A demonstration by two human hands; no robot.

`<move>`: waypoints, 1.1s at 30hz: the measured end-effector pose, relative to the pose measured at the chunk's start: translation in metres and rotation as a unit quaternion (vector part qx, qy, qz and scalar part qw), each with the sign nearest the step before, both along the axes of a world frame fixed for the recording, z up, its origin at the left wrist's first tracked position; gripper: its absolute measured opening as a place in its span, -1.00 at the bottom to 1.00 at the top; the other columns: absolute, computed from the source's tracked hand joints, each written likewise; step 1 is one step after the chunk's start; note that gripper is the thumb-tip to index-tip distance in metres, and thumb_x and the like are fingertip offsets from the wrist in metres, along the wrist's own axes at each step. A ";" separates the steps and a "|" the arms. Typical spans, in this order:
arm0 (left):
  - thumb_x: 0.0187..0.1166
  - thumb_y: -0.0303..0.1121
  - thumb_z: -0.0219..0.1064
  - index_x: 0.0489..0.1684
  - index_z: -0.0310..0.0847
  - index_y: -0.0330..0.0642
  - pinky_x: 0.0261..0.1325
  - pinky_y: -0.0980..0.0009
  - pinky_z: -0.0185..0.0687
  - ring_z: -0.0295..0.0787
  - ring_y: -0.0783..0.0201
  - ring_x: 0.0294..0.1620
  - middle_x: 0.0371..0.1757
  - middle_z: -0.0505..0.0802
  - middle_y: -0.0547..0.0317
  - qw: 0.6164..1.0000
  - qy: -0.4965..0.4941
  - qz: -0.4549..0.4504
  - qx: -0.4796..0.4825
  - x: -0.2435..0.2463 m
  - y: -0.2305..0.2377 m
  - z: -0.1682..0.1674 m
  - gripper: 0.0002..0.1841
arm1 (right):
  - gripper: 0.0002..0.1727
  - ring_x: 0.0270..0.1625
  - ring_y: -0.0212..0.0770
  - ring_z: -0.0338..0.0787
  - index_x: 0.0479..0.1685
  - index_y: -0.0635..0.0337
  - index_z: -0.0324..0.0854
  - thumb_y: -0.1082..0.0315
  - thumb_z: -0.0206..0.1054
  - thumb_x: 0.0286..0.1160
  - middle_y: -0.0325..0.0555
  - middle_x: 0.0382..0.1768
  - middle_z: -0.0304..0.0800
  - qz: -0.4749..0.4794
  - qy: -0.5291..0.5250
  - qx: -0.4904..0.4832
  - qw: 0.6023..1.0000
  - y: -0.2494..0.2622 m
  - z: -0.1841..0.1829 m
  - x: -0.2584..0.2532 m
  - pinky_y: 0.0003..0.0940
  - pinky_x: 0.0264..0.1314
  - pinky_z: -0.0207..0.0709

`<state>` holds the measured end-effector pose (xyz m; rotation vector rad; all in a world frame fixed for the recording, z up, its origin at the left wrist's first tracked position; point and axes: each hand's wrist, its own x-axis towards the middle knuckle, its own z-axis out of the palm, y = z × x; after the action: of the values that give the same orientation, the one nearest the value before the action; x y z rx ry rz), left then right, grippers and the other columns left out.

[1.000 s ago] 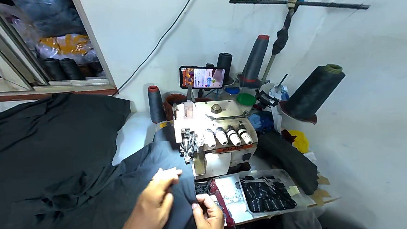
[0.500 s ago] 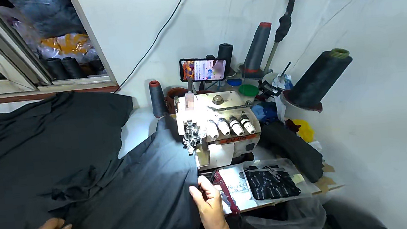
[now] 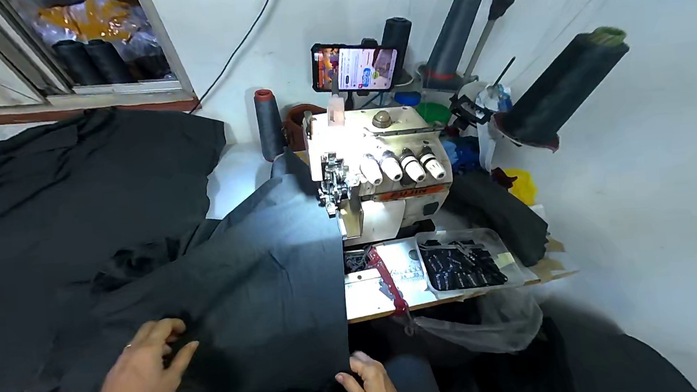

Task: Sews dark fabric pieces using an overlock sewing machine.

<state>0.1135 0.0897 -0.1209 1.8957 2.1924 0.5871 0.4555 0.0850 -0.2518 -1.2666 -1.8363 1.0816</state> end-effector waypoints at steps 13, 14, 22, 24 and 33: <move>0.45 -0.59 0.28 -0.28 0.69 -0.47 -0.32 -0.18 0.54 0.69 -0.16 -0.40 -0.29 0.75 -0.23 0.990 0.038 0.037 0.134 -0.011 -0.014 -0.003 -0.90 | -0.86 -0.21 -0.42 0.78 -0.40 0.30 0.85 0.39 0.49 0.35 -0.10 -0.40 0.82 -0.109 0.101 0.135 0.980 -0.041 0.020 0.008 -0.65 -0.04 0.62; 0.44 -0.60 0.28 -0.28 0.69 -0.46 -0.32 -0.17 0.54 0.69 -0.15 -0.40 -0.29 0.75 -0.23 0.990 0.033 0.038 0.129 -0.010 -0.014 -0.006 -0.91 | -0.85 -0.16 -0.39 0.80 -0.38 0.32 0.85 0.40 0.46 0.39 -0.07 -0.36 0.84 -0.104 0.106 0.148 0.978 -0.042 0.021 0.008 -0.63 0.03 0.63; 0.48 -0.57 0.26 -0.31 0.68 -0.43 -0.35 -0.13 0.52 0.67 -0.10 -0.43 -0.34 0.74 -0.19 0.993 0.016 0.034 0.111 -0.011 -0.010 -0.015 -0.90 | -0.90 -0.19 -0.46 0.78 -0.55 0.31 0.71 0.50 0.47 0.23 -0.11 -0.37 0.79 -0.148 0.151 0.123 0.970 -0.051 0.014 0.008 -0.69 -0.08 0.63; 0.48 -0.55 0.25 -0.31 0.69 -0.43 -0.35 -0.15 0.51 0.68 -0.11 -0.42 -0.32 0.75 -0.20 0.994 0.019 0.032 0.103 -0.009 -0.009 -0.016 -0.88 | -0.90 -0.19 -0.47 0.77 -0.55 0.31 0.71 0.50 0.45 0.25 -0.10 -0.36 0.79 -0.154 0.159 0.119 0.968 -0.051 0.013 0.008 -0.70 -0.08 0.63; 0.48 -0.49 0.22 -0.30 0.70 -0.41 -0.35 -0.18 0.50 0.68 -0.15 -0.40 -0.29 0.75 -0.19 0.994 0.028 0.030 0.097 -0.004 -0.009 -0.020 -0.84 | -0.82 -0.37 -0.55 0.64 -0.63 0.27 0.63 0.49 0.44 0.27 -0.19 -0.48 0.68 -0.190 0.150 0.058 0.969 -0.050 0.014 0.007 -0.73 -0.30 0.48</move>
<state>0.1094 0.0805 -0.1412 1.9666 2.3096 0.7926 0.4630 0.0350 -0.2383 -1.2432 -1.3429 0.8853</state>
